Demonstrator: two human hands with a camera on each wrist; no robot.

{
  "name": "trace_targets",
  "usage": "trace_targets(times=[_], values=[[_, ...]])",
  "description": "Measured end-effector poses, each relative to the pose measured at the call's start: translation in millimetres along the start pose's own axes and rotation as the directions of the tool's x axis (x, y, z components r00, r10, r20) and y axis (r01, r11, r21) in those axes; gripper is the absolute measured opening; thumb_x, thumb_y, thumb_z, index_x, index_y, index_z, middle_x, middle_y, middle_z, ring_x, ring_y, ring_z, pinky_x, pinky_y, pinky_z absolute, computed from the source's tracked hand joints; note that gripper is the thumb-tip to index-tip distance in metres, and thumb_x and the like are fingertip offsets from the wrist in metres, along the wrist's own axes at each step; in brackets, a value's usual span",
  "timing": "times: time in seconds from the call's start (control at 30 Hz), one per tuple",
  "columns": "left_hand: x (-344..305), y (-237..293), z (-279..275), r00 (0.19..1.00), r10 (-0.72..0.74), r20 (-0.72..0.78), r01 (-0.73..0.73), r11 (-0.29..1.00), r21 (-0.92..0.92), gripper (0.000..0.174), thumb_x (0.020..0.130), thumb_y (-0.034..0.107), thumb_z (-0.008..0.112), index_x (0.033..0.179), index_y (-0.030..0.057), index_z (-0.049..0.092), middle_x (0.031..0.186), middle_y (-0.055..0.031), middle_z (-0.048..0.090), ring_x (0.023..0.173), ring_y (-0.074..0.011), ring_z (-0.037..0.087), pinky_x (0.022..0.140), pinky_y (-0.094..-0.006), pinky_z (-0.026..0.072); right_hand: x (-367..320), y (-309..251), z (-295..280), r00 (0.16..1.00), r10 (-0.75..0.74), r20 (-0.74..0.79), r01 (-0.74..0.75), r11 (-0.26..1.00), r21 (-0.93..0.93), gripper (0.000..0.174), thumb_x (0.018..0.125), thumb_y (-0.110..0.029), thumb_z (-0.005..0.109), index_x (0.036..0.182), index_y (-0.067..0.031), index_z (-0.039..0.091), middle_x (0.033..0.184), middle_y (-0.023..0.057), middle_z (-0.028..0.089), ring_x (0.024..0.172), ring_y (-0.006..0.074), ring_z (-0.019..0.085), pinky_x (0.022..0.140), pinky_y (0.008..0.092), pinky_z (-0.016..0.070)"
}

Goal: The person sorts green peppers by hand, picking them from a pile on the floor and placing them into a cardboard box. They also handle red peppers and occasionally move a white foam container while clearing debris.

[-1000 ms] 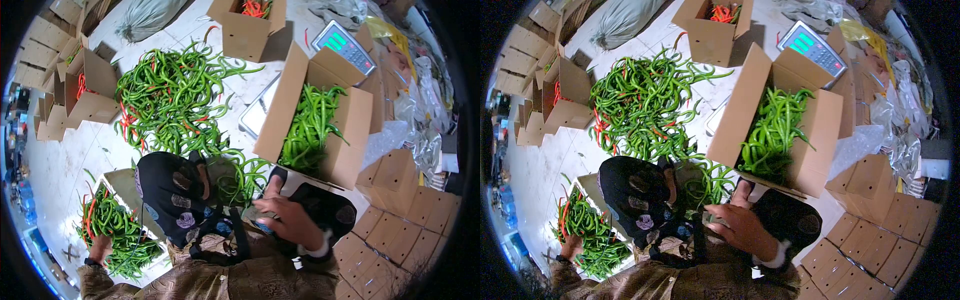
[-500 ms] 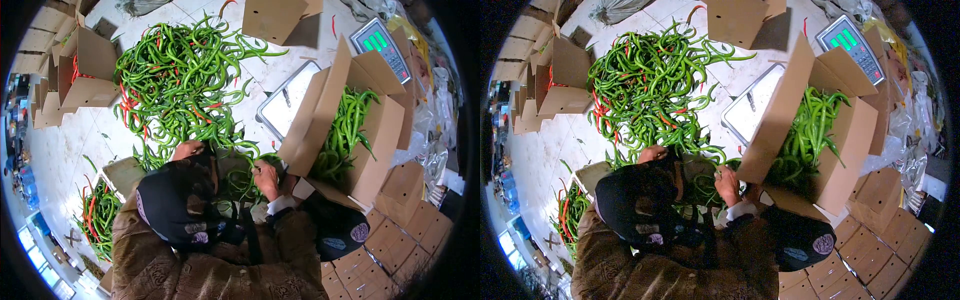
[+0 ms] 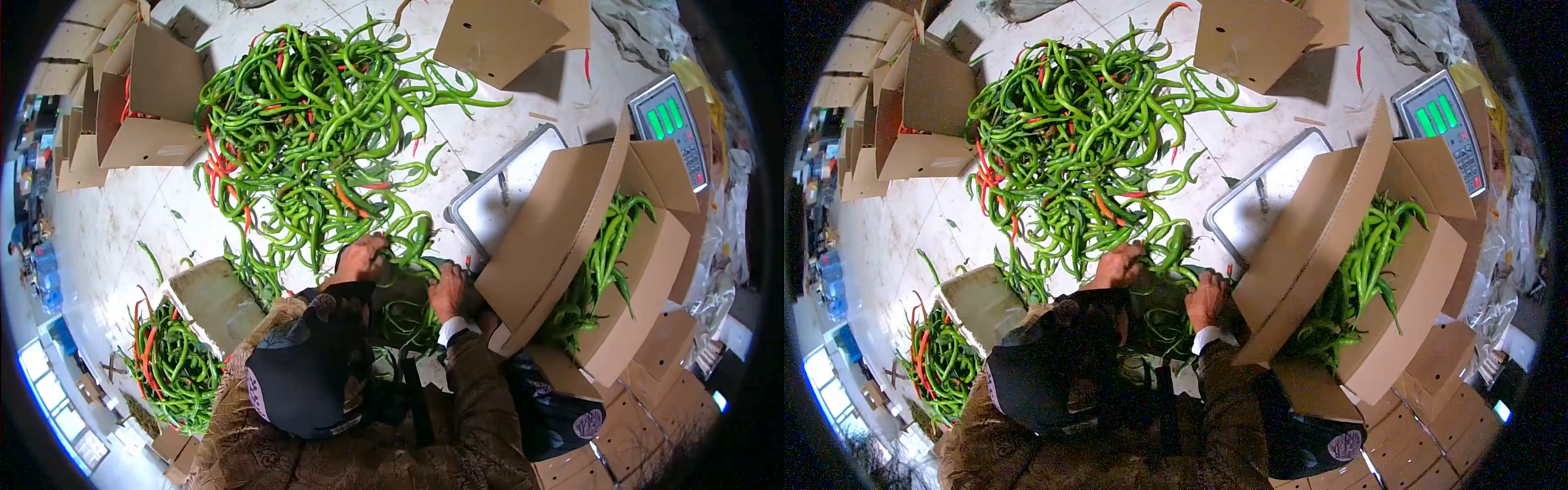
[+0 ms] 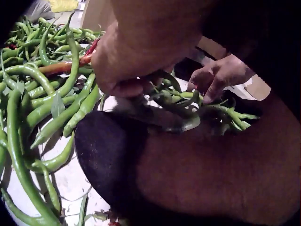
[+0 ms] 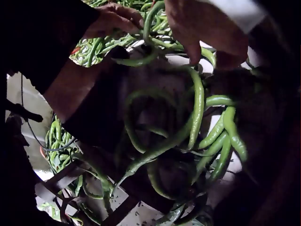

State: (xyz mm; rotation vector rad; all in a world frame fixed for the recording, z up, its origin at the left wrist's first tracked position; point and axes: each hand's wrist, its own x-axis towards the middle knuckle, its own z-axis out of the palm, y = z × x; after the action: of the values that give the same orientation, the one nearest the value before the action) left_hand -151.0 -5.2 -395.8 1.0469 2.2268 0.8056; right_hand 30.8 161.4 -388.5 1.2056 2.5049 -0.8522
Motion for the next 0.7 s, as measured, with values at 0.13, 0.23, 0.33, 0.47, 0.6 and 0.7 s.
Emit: trace_targets(times=[0.13, 0.23, 0.33, 0.47, 0.6, 0.7], values=[[-10, -8, -20, 0.947, -0.246, -0.208, 0.229, 0.968, -0.103, 0.034, 0.073, 0.0, 0.065, 0.106, 0.0067, 0.065, 0.098, -0.0203, 0.065, 0.093, -0.0407, 0.063, 0.081, -0.0455, 0.0524, 11, 28, 24, 0.994, -0.079, -0.08, 0.08, 0.997, 0.017, 0.03, 0.069, -0.003, 0.07, 0.096, 0.0017, 0.056, 0.1, 0.0224, 0.059, 0.104, 0.0429, 0.053, 0.093, 0.0507, 0.0419], [-20, -26, -21, 0.976, -0.168, -0.139, 0.157, 0.984, -0.087, 0.039, 0.072, -0.001, 0.063, 0.11, 0.0093, 0.064, 0.095, -0.0184, 0.062, 0.09, -0.039, 0.063, 0.078, -0.046, 0.0531, 12, 45, 25, 0.992, -0.086, -0.088, 0.1, 0.98, 0.171, 0.033, 0.071, -0.004, 0.07, 0.1, 0.004, 0.055, 0.099, 0.0268, 0.059, 0.098, 0.0463, 0.056, 0.087, 0.054, 0.0442], [-17, -13, -18, 0.99, -0.133, -0.041, 0.139, 0.964, 0.226, 0.043, 0.073, 0.003, 0.061, 0.115, 0.0109, 0.062, 0.1, -0.0148, 0.055, 0.088, -0.0394, 0.061, 0.076, -0.0469, 0.0509, 8, 36, -11, 0.978, -0.037, 0.206, 0.022, 0.997, 0.078, 0.022, 0.077, -0.004, 0.063, 0.098, 0.0011, 0.058, 0.088, 0.0293, 0.064, 0.086, 0.0481, 0.062, 0.073, 0.0565, 0.0488], [7, -4, -16, 0.99, 0.083, -0.113, -0.017, 0.871, 0.492, 0.03, 0.074, 0.007, 0.061, 0.104, 0.0079, 0.062, 0.093, -0.0108, 0.054, 0.091, -0.0314, 0.054, 0.078, -0.0422, 0.0456, -5, 24, -34, 0.928, -0.144, 0.343, 0.152, 0.988, 0.005, 0.017, 0.084, -0.01, 0.058, 0.1, -0.0052, 0.062, 0.086, 0.0256, 0.066, 0.078, 0.0447, 0.064, 0.065, 0.052, 0.0488], [13, -10, -26, 0.99, 0.139, 0.006, -0.128, 0.893, 0.432, 0.025, 0.075, 0.005, 0.059, 0.099, 0.0071, 0.061, 0.088, -0.0131, 0.052, 0.084, -0.0318, 0.055, 0.072, -0.0423, 0.0472, -6, 0, -54, 0.788, -0.387, 0.48, 0.078, 0.835, 0.544, 0.026, 0.089, -0.005, 0.051, 0.112, -0.0023, 0.061, 0.081, 0.0113, 0.063, 0.066, 0.0178, 0.058, 0.061, 0.0347, 0.0497], [-2, -18, -19, 0.99, 0.128, -0.054, -0.109, 0.956, 0.274, 0.022, 0.07, 0.002, 0.059, 0.091, 0.0074, 0.06, 0.087, -0.012, 0.051, 0.085, -0.0329, 0.054, 0.075, -0.0403, 0.0483, 6, -20, -58, 0.944, -0.051, 0.326, -0.207, 0.677, 0.706, 0.029, 0.086, -0.004, 0.055, 0.115, -0.0018, 0.058, 0.101, 0.0262, 0.064, 0.084, 0.0382, 0.065, 0.067, 0.0438, 0.0521]])
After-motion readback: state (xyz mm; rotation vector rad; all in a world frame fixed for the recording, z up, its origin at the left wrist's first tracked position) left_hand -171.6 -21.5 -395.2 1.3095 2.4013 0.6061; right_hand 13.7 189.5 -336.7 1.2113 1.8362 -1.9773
